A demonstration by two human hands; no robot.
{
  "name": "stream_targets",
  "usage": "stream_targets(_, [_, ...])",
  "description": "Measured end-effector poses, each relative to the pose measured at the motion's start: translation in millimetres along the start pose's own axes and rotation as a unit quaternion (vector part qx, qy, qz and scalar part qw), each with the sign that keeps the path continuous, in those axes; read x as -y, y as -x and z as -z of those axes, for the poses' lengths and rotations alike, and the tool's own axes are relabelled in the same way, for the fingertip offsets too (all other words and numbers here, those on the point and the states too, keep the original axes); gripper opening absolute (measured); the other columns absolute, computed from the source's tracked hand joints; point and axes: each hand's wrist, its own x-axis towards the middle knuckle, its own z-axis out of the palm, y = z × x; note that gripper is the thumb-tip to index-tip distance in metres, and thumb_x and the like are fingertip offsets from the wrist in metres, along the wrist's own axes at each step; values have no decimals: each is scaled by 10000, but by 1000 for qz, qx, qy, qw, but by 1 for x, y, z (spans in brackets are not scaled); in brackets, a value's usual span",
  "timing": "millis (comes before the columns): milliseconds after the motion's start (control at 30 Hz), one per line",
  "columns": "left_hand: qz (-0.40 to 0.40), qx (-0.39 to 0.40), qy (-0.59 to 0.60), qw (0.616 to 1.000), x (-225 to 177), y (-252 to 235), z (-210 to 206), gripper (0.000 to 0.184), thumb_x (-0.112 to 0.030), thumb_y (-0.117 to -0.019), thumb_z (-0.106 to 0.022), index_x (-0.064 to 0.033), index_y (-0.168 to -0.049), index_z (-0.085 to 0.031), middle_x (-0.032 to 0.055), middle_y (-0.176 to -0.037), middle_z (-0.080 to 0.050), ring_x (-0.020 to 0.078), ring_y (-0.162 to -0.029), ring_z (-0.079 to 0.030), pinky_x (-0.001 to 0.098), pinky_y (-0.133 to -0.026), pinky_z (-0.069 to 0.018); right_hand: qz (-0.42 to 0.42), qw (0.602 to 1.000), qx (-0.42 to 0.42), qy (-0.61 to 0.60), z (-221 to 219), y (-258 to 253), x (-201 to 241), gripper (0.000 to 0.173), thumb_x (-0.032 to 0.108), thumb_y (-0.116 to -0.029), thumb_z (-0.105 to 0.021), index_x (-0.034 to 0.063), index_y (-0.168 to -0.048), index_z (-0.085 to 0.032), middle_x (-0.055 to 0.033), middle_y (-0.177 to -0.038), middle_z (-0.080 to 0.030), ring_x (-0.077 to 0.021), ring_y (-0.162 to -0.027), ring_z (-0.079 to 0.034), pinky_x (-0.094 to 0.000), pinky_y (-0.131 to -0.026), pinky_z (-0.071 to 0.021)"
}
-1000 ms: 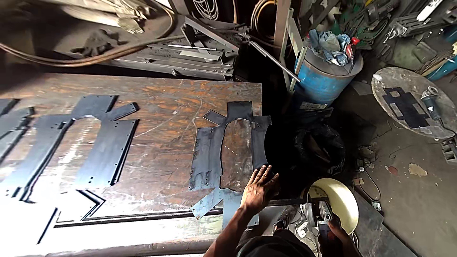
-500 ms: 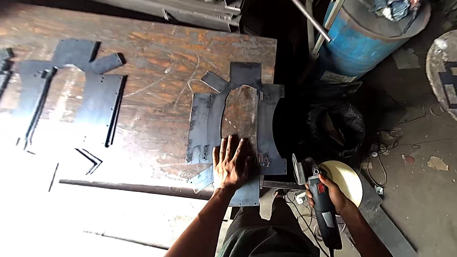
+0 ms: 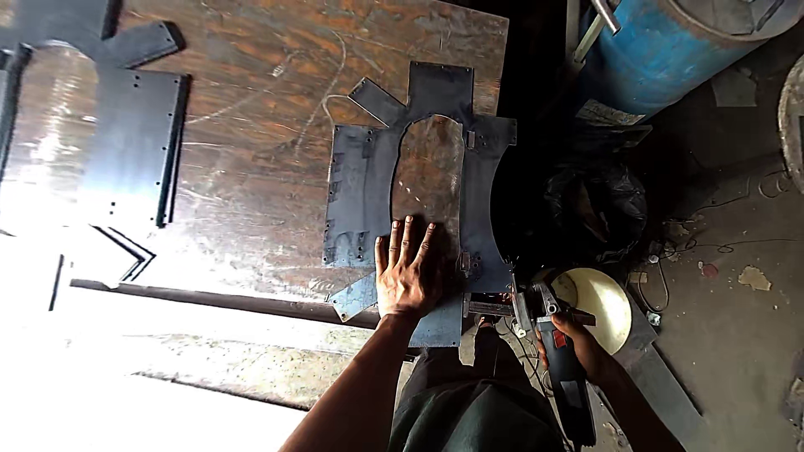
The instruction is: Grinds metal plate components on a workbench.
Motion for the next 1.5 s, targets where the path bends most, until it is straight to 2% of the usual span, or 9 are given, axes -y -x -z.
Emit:
stream_targets(200, [1, 8, -1, 1000, -1, 0, 3, 629, -550, -1008, -318, -368, -1610, -324, 42, -1720, -206, 278, -1595, -140, 617, -1259, -95, 5, 999, -43, -24, -15, 25, -40, 602, 531, -859, -684, 21, -1154, -557, -137, -798, -694, -245, -643, -708, -405, -616, -630])
stream_targets(333, [2, 2, 4, 1000, -4, -1, 4, 624, -544, -1006, -303, -354, -1597, -360, 54, -1710, -236, 288, -1589, -167, 614, -1251, -106, 16, 1000, -16, 6, -8, 48, -55, 711, 624, -772, -788, 54, -1141, -577, -122, -792, -705, -240, -643, -710, -409, -628, -619])
stream_targets(500, [1, 3, 2, 1000, -1, 0, 2, 624, -552, -1017, -295, -349, -1605, -345, 49, -1711, -235, 284, -1589, -170, 625, -1250, -103, 49, 995, 6, -92, -11, 19, -26, 793, 743, -790, -698, 26, -1107, -579, -109, -810, -664, -222, -645, -684, -394, -617, -624])
stream_targets(800, [6, 5, 5, 1000, -1, 1, 2, 607, -529, -1016, -307, -367, -1599, -352, 53, -1709, -238, 288, -1589, -167, 630, -1250, -112, 37, 995, -9, -87, -23, -9, -21, 697, 682, -881, -585, 17, -1090, -568, -114, -805, -645, -224, -651, -678, -382, -629, -622])
stream_targets(933, [2, 9, 6, 1000, -1, 0, 1, 613, -541, -1013, -311, -377, -1603, -338, 47, -1713, -227, 283, -1590, -162, 629, -1250, -104, 67, 994, -69, -61, -38, 17, -56, 681, 614, -855, -679, -3, -1114, -553, -147, -790, -670, -257, -632, -696, -421, -604, -630])
stream_targets(1033, [4, 8, 6, 1000, -2, 0, 2, 619, -526, -1007, -312, -370, -1606, -332, 52, -1714, -222, 285, -1591, -159, 637, -1248, -101, 76, 986, -123, 79, -48, 39, -61, 560, 491, -813, -770, 1, -1047, -630, -130, -745, -702, -249, -623, -704, -419, -611, -619])
stream_targets(1133, [5, 10, 3, 1000, -2, -1, 4, 619, -529, -1005, -307, -367, -1602, -345, 54, -1710, -237, 289, -1588, -171, 634, -1244, -106, 75, 925, -216, 304, -67, 59, -43, 599, 607, -718, -837, 90, -994, -716, -16, -779, -718, -148, -688, -707, -394, -675, -625])
stream_targets(1267, [8, 16, 13, 1000, -3, 2, 6, 616, -529, -1005, -314, -364, -1598, -354, 52, -1709, -239, 292, -1587, -173, 636, -1242, -110, 74, 727, -333, 596, -85, 66, -11, 856, 960, -588, -624, 180, -925, -729, 36, -771, -700, -135, -764, -707, -468, -655, -588])
stream_targets(1500, [12, 23, 23, 999, -3, 0, 8, 626, -525, -996, -314, -348, -1595, -367, 59, -1707, -245, 292, -1586, -176, 637, -1242, -104, 11, 668, -346, 659, -92, 51, 33, 881, 980, -613, -563, 157, -892, -713, 9, -765, -692, -162, -784, -711, -450, -655, -576])
